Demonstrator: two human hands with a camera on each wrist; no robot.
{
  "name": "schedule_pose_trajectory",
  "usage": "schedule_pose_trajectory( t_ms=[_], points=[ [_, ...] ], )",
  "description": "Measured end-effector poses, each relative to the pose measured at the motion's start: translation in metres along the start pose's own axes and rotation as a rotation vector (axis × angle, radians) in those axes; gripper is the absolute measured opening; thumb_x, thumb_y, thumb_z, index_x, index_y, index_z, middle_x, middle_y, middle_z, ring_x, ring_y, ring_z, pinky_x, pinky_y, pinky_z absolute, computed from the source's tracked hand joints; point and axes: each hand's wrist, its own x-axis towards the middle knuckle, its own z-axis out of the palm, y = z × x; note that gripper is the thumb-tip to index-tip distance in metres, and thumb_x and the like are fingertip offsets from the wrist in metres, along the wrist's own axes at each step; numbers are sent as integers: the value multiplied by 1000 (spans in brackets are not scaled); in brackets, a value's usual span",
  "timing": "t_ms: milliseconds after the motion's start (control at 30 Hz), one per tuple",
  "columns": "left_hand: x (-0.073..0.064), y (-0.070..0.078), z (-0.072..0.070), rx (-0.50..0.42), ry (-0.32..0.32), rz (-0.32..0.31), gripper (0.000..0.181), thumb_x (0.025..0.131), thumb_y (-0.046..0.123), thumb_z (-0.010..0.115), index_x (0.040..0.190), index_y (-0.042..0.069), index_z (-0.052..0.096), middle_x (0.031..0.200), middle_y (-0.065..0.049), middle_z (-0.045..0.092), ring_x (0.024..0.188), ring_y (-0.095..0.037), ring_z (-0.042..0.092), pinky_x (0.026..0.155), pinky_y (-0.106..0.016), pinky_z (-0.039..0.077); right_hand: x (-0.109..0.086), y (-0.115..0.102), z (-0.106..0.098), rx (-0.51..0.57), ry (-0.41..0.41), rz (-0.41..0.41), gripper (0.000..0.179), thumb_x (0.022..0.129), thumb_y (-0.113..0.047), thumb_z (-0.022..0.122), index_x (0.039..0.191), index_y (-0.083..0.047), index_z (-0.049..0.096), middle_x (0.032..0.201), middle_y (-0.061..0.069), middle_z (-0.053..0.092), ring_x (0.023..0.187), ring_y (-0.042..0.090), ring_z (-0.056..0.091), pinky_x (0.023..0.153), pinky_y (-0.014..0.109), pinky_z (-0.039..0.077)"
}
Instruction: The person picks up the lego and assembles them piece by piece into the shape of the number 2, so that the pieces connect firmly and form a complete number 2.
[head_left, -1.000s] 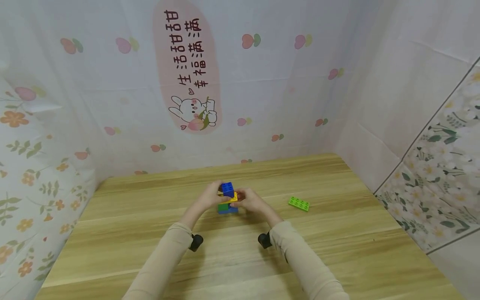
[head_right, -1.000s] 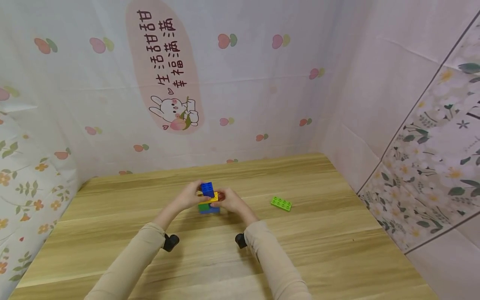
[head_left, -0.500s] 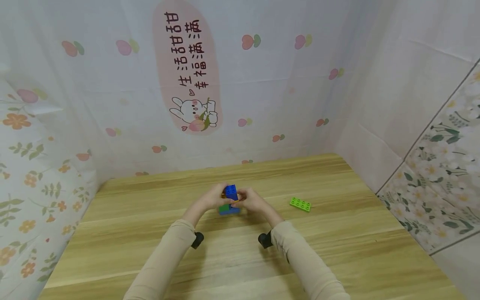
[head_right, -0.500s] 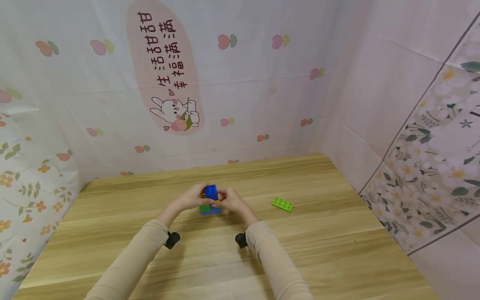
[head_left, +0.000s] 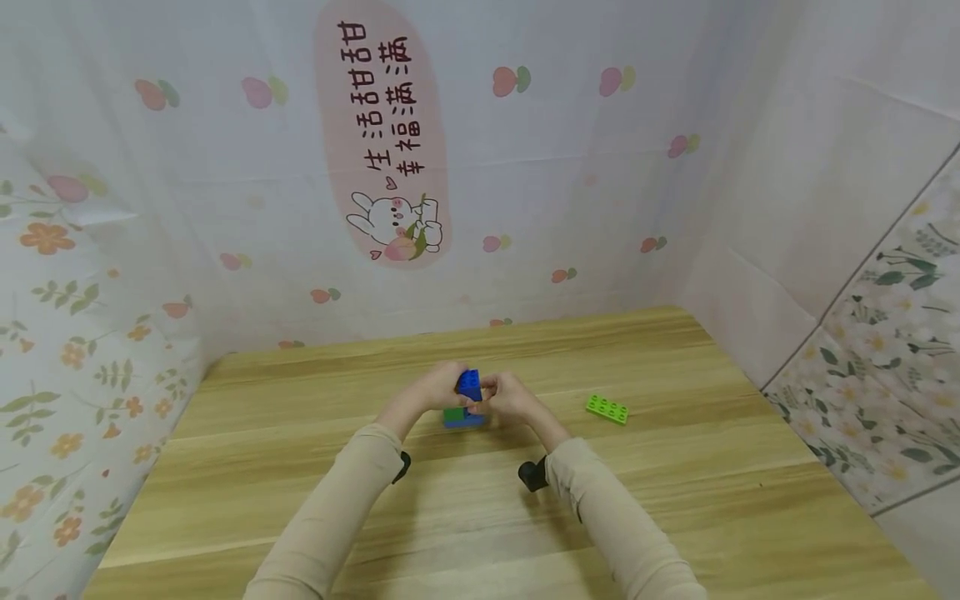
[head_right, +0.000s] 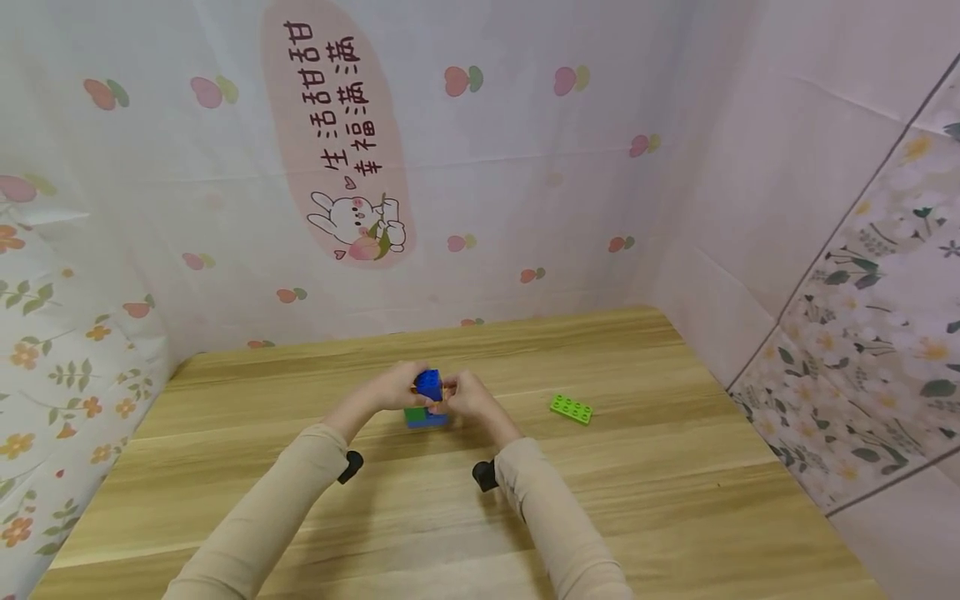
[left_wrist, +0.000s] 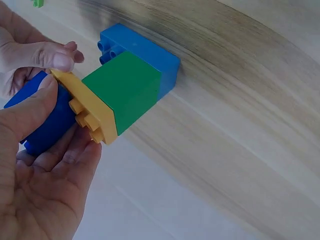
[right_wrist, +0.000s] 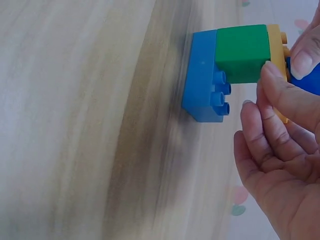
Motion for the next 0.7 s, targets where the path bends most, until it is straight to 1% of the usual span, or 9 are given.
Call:
schedule_pose_trajectory(
  t_ms=[100, 200, 267, 333, 367, 400, 500, 600, 700],
  points=[
    [1, 2, 0, 20, -9, -5, 32, 80, 8, 68, 105, -5, 54, 96, -14, 62, 85, -22, 59, 78, -35, 51, 0, -1, 0, -37, 11, 2, 32, 76, 3, 68, 107, 9, 63, 52, -4, 47, 47, 7, 42, 52, 18, 40],
    [2, 3, 0, 48, -12, -6, 28, 79, 7, 68, 102, -4, 55, 94, -13, 62, 82, -20, 58, 76, -34, 51, 1, -3, 0, -93, 21, -11, 28, 75, 3, 69, 102, 7, 65, 54, -1, 51, 46, 7, 39, 47, 18, 34],
    [3, 5, -1, 67, -18, 1, 25, 78, 5, 68, 98, -3, 55, 90, -12, 61, 79, -19, 57, 74, -33, 51, 2, -4, 0, -112, 18, -18, 24, 75, 5, 66, 99, 7, 66, 59, 4, 59, 47, 7, 43, 47, 18, 34],
    [4, 5, -1, 79, -25, 2, 23, 78, 5, 69, 95, -3, 55, 89, -12, 61, 78, -18, 55, 72, -32, 50, 1, -5, 1, -113, 16, -16, 22, 77, 8, 60, 98, 9, 66, 70, 11, 67, 54, 7, 52, 51, 17, 40],
    [5, 6, -1, 83, -29, 1, 23, 78, 5, 69, 95, -3, 55, 89, -12, 61, 77, -18, 55, 72, -31, 50, 1, -6, 1, -108, 15, -10, 22, 77, 9, 57, 98, 10, 65, 75, 13, 69, 57, 8, 57, 54, 17, 42],
    [5, 6, -1, 83, -31, -1, 24, 78, 5, 69, 95, -3, 55, 88, -12, 61, 77, -18, 54, 71, -31, 50, 1, -6, 1, -114, 18, -8, 23, 77, 11, 54, 98, 10, 64, 78, 15, 69, 59, 8, 57, 55, 17, 43],
    [5, 6, -3, 69, -38, -26, 29, 77, 8, 71, 98, -4, 55, 91, -13, 61, 78, -19, 56, 71, -31, 50, 1, -7, 1, -137, 20, 3, 22, 78, 10, 56, 99, 10, 63, 70, 11, 64, 56, 8, 52, 54, 18, 40],
    [4, 6, -5, 64, -43, -43, 34, 76, 10, 73, 102, -4, 56, 94, -13, 62, 80, -20, 57, 72, -31, 51, 2, -8, 0, -160, 17, -13, 20, 77, 10, 59, 97, 11, 62, 64, 5, 52, 52, 10, 39, 50, 20, 32],
    [3, 7, -7, 70, -54, -48, 35, 77, 11, 72, 104, -4, 56, 96, -14, 62, 83, -21, 58, 75, -31, 51, 3, -9, 1, -148, 10, -20, 19, 76, 11, 61, 94, 12, 62, 64, 3, 52, 52, 10, 40, 50, 19, 32]
  ],
)
